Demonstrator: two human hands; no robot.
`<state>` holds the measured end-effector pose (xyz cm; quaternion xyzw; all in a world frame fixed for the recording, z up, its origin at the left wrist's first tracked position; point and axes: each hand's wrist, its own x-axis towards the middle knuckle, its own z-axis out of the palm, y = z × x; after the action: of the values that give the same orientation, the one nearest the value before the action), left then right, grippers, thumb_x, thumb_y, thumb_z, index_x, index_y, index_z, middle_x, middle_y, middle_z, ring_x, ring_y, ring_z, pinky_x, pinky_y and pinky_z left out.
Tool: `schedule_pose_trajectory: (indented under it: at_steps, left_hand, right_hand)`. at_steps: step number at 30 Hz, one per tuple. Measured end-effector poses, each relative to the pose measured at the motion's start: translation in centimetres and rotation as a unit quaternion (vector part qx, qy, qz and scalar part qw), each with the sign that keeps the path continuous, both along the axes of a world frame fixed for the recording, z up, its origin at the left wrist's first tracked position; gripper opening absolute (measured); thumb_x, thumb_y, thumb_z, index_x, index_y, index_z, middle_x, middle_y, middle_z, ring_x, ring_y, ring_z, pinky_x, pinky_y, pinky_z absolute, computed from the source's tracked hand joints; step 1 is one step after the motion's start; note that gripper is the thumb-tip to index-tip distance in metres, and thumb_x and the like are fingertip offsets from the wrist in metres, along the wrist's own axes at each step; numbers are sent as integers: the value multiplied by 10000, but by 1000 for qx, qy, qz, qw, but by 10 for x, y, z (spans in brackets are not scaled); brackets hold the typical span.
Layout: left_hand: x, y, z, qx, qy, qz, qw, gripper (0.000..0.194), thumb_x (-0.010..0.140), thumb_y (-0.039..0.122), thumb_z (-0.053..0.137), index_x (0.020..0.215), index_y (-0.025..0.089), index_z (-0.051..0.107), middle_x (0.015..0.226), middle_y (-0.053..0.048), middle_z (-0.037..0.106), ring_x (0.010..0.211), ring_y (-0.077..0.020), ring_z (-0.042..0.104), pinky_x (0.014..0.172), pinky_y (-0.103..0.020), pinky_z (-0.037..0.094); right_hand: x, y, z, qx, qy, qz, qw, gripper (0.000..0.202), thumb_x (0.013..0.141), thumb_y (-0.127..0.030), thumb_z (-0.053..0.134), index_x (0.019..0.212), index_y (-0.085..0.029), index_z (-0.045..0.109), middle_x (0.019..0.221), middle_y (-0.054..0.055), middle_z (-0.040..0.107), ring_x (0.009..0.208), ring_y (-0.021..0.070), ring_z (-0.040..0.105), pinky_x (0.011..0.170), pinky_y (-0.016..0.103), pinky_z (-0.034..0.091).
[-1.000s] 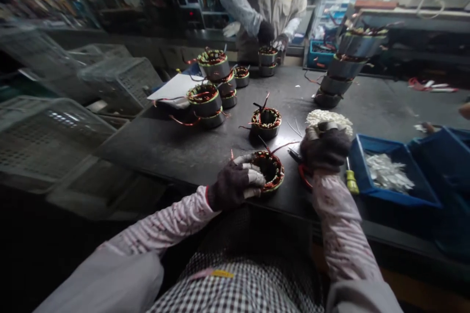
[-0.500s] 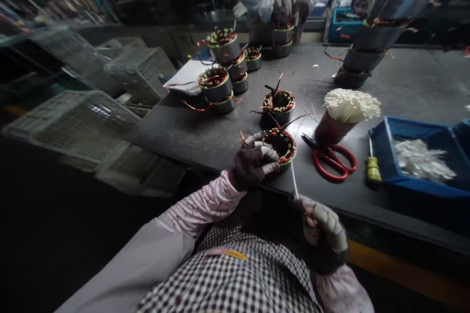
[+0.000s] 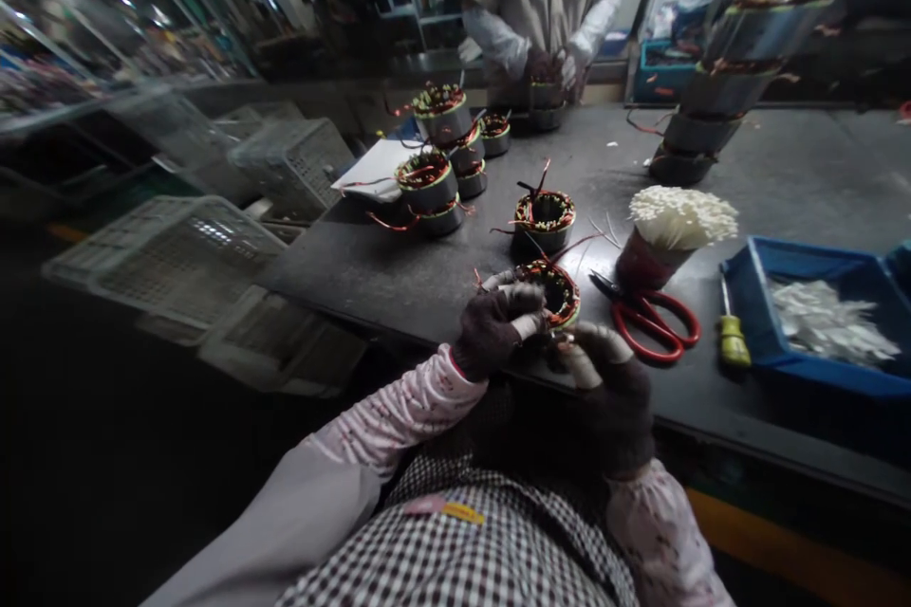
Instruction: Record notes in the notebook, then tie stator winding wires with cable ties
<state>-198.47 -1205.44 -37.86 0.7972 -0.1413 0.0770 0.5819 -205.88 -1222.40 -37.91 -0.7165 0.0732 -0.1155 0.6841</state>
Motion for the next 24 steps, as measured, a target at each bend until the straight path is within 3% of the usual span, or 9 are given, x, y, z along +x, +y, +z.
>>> schedule_pose_trajectory:
  at_steps: [3,7,11,14,18,22,24]
  left_hand:
    - [2,6,-2,19,-111,-50,992,28,894,226,798,890,205,817,944,13,826,965,-192,787,1290,-516,401]
    - [4,8,-4,44,-93,-53,993,87,840,202,839,920,225,814,959,12,830,963,-195,790,1270,-518,426]
    - [4,8,-2,65,-78,-56,993,84,867,265,837,944,237,818,959,8,829,973,-201,788,1277,-531,410]
    - [4,8,-2,71,-81,-62,992,91,862,260,845,946,241,816,955,15,828,985,-198,785,1266,-505,427]
    - [3,8,-4,63,-109,-56,990,100,864,244,839,961,236,817,975,10,829,991,-194,783,1246,-481,451]
    - [3,8,-5,79,-102,-56,990,83,894,283,826,961,236,814,946,11,824,961,-189,780,1252,-497,438]
    - [5,9,-5,101,-91,-71,988,88,895,292,823,964,238,816,949,7,824,984,-195,779,1253,-493,437]
  right_hand:
    - [4,0,9,63,67,19,996,294,810,-452,901,950,-231,766,821,15,753,665,189,701,620,311,594]
    - [8,-1,13,-7,64,24,998,355,821,-511,879,996,-217,785,877,47,758,728,205,704,670,352,606]
    - [17,-2,16,-64,115,61,989,415,841,-573,835,1031,-206,796,852,52,742,689,200,675,619,336,568]
    - [17,0,20,-53,137,44,988,411,817,-579,849,996,-212,798,814,32,723,657,185,657,596,315,548]
    - [11,1,18,-37,89,4,995,383,801,-541,875,997,-222,796,831,28,726,694,193,682,631,320,570]
    - [17,-3,11,-100,118,74,985,404,875,-563,795,1070,-210,787,850,36,730,646,194,663,602,340,557]
    - [21,-5,9,-147,80,89,982,362,927,-542,745,1098,-225,784,864,41,744,675,216,684,630,370,577]
